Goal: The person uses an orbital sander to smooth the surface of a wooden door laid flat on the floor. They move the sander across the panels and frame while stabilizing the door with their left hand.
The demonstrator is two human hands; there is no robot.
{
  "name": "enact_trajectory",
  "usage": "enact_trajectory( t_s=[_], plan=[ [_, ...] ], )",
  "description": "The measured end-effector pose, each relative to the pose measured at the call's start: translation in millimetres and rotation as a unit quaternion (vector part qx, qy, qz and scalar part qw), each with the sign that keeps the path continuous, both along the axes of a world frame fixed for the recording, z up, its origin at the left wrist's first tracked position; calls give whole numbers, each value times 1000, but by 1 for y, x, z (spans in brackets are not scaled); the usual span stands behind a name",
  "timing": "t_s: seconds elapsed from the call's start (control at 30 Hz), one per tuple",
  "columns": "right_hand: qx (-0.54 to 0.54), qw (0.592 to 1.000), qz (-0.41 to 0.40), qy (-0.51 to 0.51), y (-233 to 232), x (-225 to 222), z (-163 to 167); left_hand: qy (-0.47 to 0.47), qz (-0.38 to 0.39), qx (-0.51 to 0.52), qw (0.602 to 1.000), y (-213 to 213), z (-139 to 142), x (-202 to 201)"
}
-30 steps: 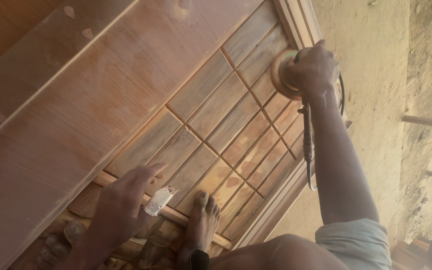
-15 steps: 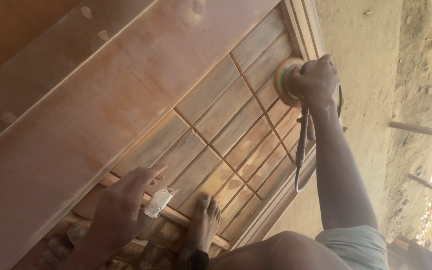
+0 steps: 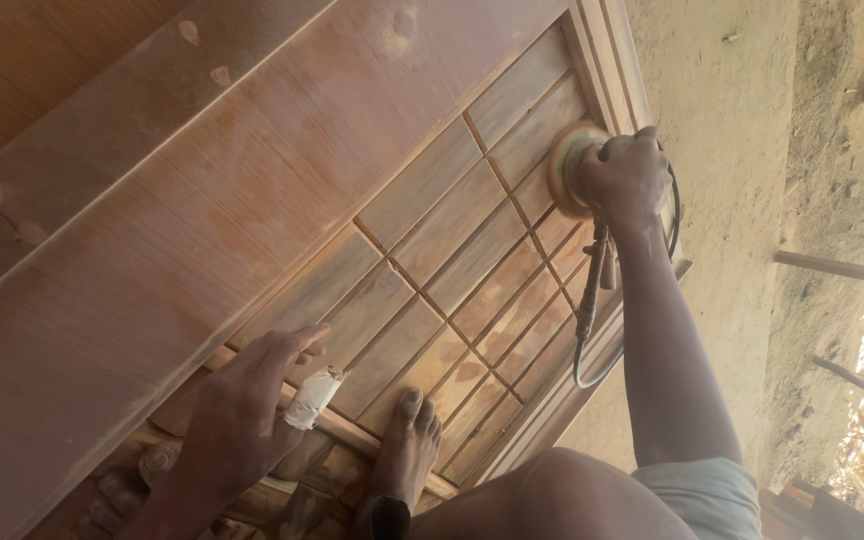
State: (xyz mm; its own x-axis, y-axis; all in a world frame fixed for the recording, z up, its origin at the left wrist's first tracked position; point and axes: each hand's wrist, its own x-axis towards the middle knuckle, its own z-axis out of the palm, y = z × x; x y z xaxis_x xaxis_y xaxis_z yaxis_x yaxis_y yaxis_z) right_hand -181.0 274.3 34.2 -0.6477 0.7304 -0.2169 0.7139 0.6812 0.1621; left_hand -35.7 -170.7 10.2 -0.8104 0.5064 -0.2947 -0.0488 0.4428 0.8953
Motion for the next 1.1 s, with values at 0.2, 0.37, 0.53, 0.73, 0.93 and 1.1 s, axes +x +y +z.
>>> enact_trajectory(
  t_s=[0.2, 0.37, 0.53, 0.73, 0.93, 1.1],
  plan=[
    [35, 993, 80, -79, -6, 2, 4, -3, -6, 4, 1000, 1, -3, 0],
    [29, 988, 88, -123, -9, 6, 4, -12, 12, 24, 1000, 0, 4, -3],
    [37, 988, 124, -79, -11, 14, 5, -14, 37, 41, 998, -5, 9, -6],
    [31, 990, 113, -81, -11, 19, 3, -9, 24, 31, 999, 0, 6, -4],
    [57, 979, 150, -122, -4, 5, 2, -5, 21, 18, 1000, 0, 2, -1],
    [10, 993, 32, -112, 11, -13, -5, -2, 29, 21, 999, -1, 2, -5]
  ],
)
